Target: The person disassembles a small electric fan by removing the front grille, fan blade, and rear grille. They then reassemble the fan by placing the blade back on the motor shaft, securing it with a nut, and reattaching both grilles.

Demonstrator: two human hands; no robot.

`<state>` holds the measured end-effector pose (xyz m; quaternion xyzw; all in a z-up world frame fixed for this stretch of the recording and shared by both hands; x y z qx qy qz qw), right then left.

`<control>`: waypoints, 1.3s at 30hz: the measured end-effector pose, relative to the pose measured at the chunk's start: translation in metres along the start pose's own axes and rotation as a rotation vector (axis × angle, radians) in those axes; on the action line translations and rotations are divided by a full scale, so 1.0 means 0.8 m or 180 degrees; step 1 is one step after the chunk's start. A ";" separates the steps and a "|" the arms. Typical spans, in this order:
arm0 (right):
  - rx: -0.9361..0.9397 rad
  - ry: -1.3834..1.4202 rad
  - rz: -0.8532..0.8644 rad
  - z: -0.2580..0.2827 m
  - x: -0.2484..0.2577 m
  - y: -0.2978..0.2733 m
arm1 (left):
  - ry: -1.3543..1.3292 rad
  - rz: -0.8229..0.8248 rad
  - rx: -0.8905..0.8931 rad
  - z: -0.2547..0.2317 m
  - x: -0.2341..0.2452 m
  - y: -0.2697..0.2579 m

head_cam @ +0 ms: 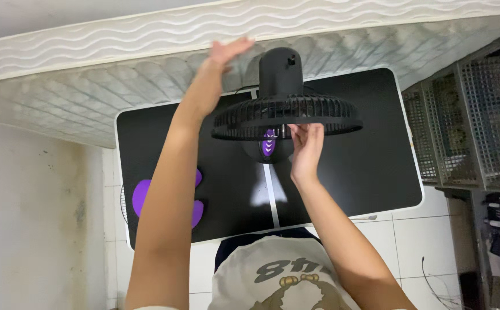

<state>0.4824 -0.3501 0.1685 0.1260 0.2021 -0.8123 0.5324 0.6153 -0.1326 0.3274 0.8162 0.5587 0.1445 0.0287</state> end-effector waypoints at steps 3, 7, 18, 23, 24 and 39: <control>-0.0260 -0.0310 0.0308 -0.005 -0.003 0.003 | -0.0100 -0.0956 -0.0512 -0.023 0.021 -0.057; -0.0239 -0.0772 0.0065 -0.011 0.004 0.002 | -0.0214 -0.2601 -0.0557 0.011 0.002 -0.183; 0.0903 -0.1094 0.0321 0.023 0.003 -0.016 | -0.1303 -0.1589 0.1520 0.171 -0.192 -0.225; 0.1544 -0.2039 0.0641 0.040 -0.004 -0.022 | -0.2101 -0.1642 0.1598 0.164 -0.199 -0.176; 0.1604 -0.2301 0.0675 0.040 -0.005 -0.021 | -0.2191 -0.1665 0.1557 0.163 -0.200 -0.171; 0.1785 -0.2242 0.0699 0.051 -0.009 -0.030 | -0.1746 -0.1690 0.1826 0.157 -0.201 -0.209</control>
Point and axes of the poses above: each hand's wrist, its own y-axis towards the middle knuckle, its own x-axis out of the back of the hand, z = x × y, the point moved 7 cm from there along y, towards the middle knuckle, and after that the axes turned 1 degree about -z, right-handed, at the moved point
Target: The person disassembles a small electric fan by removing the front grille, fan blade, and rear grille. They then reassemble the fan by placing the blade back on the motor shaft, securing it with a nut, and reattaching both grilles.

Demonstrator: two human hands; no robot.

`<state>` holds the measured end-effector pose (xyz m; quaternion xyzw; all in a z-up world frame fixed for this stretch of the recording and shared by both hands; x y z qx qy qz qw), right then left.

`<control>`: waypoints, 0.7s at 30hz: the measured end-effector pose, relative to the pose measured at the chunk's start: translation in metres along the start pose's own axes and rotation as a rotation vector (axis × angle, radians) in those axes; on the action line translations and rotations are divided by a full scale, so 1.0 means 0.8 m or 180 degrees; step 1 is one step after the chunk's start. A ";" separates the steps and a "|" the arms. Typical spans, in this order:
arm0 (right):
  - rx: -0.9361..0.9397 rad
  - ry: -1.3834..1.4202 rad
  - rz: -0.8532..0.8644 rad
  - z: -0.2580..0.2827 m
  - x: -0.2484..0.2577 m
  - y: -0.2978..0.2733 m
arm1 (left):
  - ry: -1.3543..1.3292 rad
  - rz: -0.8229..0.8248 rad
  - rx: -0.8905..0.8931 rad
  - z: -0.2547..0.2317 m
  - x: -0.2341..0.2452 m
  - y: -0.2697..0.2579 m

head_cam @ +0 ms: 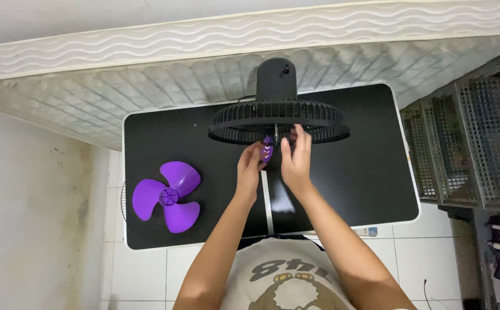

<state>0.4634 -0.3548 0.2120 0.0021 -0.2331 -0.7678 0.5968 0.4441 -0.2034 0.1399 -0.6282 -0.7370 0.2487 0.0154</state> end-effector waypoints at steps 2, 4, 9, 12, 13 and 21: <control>0.0067 -0.0129 0.0104 0.001 -0.002 0.002 | 0.0191 -0.0128 0.0034 0.001 0.013 -0.002; -0.0187 -0.0773 0.0313 -0.007 -0.004 0.002 | 0.0492 -0.0150 -0.0315 -0.009 0.023 0.000; 0.0119 -0.0270 0.0037 0.006 0.009 0.008 | 0.1160 -0.0170 -0.1145 -0.043 0.041 0.004; 0.0137 -0.0372 0.0295 0.008 0.003 0.007 | 0.1023 -0.0142 -0.1347 -0.058 0.046 0.000; 0.0093 -0.0574 0.0412 0.006 0.000 0.006 | 0.1100 -0.0165 -0.1293 -0.059 0.048 -0.002; 0.0471 -0.0500 0.0065 0.025 0.007 0.004 | 0.1085 -0.0054 -0.1327 -0.067 0.040 -0.010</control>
Point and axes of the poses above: each hand's wrist, its own y-axis towards the middle knuckle, its own x-axis out of the back of the hand, z = x × y, the point moved 7 cm from there along y, towards the middle knuckle, and after that the axes turned 1 degree about -z, right-handed, at the moved point
